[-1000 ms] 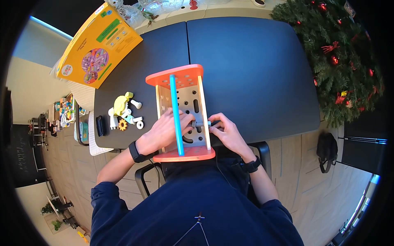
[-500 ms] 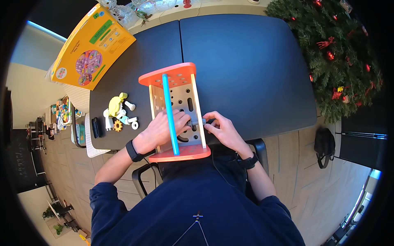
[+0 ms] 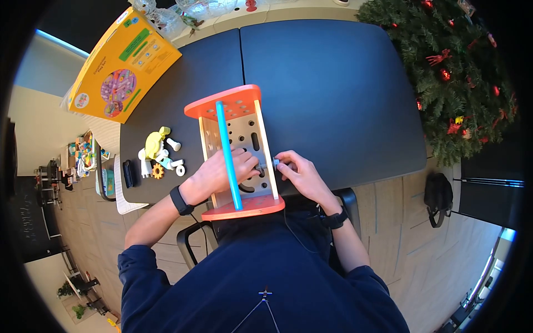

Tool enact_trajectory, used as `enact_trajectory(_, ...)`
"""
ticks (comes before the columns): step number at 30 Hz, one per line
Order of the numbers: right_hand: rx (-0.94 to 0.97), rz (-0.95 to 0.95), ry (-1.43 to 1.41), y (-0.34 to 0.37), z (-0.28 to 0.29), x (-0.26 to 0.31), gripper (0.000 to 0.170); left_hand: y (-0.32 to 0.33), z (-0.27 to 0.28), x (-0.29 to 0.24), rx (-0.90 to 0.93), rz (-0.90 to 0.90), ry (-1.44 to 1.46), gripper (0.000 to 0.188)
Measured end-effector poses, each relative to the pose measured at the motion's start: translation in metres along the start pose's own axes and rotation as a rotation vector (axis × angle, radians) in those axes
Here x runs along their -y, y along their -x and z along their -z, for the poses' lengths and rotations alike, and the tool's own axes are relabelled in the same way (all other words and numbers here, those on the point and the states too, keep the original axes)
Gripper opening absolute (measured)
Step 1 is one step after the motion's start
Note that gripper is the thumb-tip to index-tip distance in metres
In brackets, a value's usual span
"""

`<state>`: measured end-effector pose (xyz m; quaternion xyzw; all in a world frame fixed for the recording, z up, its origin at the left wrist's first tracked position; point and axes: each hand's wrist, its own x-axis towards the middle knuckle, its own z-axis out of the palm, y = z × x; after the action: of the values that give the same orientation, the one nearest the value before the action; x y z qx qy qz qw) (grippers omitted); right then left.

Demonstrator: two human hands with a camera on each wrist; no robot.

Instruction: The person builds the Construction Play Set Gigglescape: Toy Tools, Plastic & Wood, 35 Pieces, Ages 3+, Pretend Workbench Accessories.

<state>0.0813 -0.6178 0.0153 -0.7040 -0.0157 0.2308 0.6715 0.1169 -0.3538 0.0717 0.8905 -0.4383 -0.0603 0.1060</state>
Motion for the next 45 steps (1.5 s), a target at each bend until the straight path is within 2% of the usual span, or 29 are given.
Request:
enact_trajectory(7,0.011,-0.182,0.271,-0.005,0.01,0.017,0.034,-0.011,-0.002,-0.001,-0.031,-0.05,-0.076,0.029)
enact_trajectory(10,0.007,-0.189,0.305,-0.006,0.009,0.021,0.031,-0.012,-0.01,0.002,-0.041,-0.038,-0.039,0.029)
enact_trajectory(13,-0.08,-0.074,0.045,0.002,0.004,0.019,0.024,-0.01,-0.011,0.002,-0.028,-0.004,-0.018,0.029)
enact_trajectory(16,-0.026,0.062,-0.165,0.003,0.007,0.001,0.021,-0.008,-0.009,0.0,-0.021,0.022,-0.005,0.03)
enact_trajectory(19,0.075,0.011,-0.132,0.004,0.014,-0.004,0.02,-0.006,-0.007,-0.002,0.013,0.024,0.013,0.031)
enact_trajectory(25,0.07,-0.05,0.042,-0.004,0.009,0.002,0.02,0.002,-0.006,-0.008,-0.004,0.022,-0.01,0.03)
enact_trajectory(28,0.039,-0.148,0.336,-0.005,0.006,0.013,0.028,0.004,-0.01,-0.006,-0.077,-0.005,-0.025,0.03)
enact_trajectory(31,0.014,-0.162,0.297,-0.001,0.007,0.021,0.022,0.002,-0.009,-0.006,-0.087,-0.004,-0.019,0.03)
enact_trajectory(34,-0.015,0.024,-0.123,0.009,0.001,0.008,0.021,0.003,-0.007,-0.007,-0.081,0.009,-0.008,0.03)
enact_trajectory(37,0.095,0.027,-0.117,0.012,0.008,0.005,0.024,0.004,-0.006,-0.007,-0.074,0.018,-0.001,0.03)
enact_trajectory(40,0.101,0.021,-0.074,0.007,0.006,0.004,0.023,0.007,-0.004,-0.007,-0.068,0.022,-0.003,0.03)
enact_trajectory(43,0.14,-0.135,0.251,0.001,0.008,0.022,0.022,0.009,-0.003,-0.007,-0.071,0.031,-0.008,0.03)
enact_trajectory(45,0.146,-0.154,0.316,-0.001,0.009,0.025,0.022,0.01,-0.002,-0.007,-0.081,0.034,-0.005,0.03)
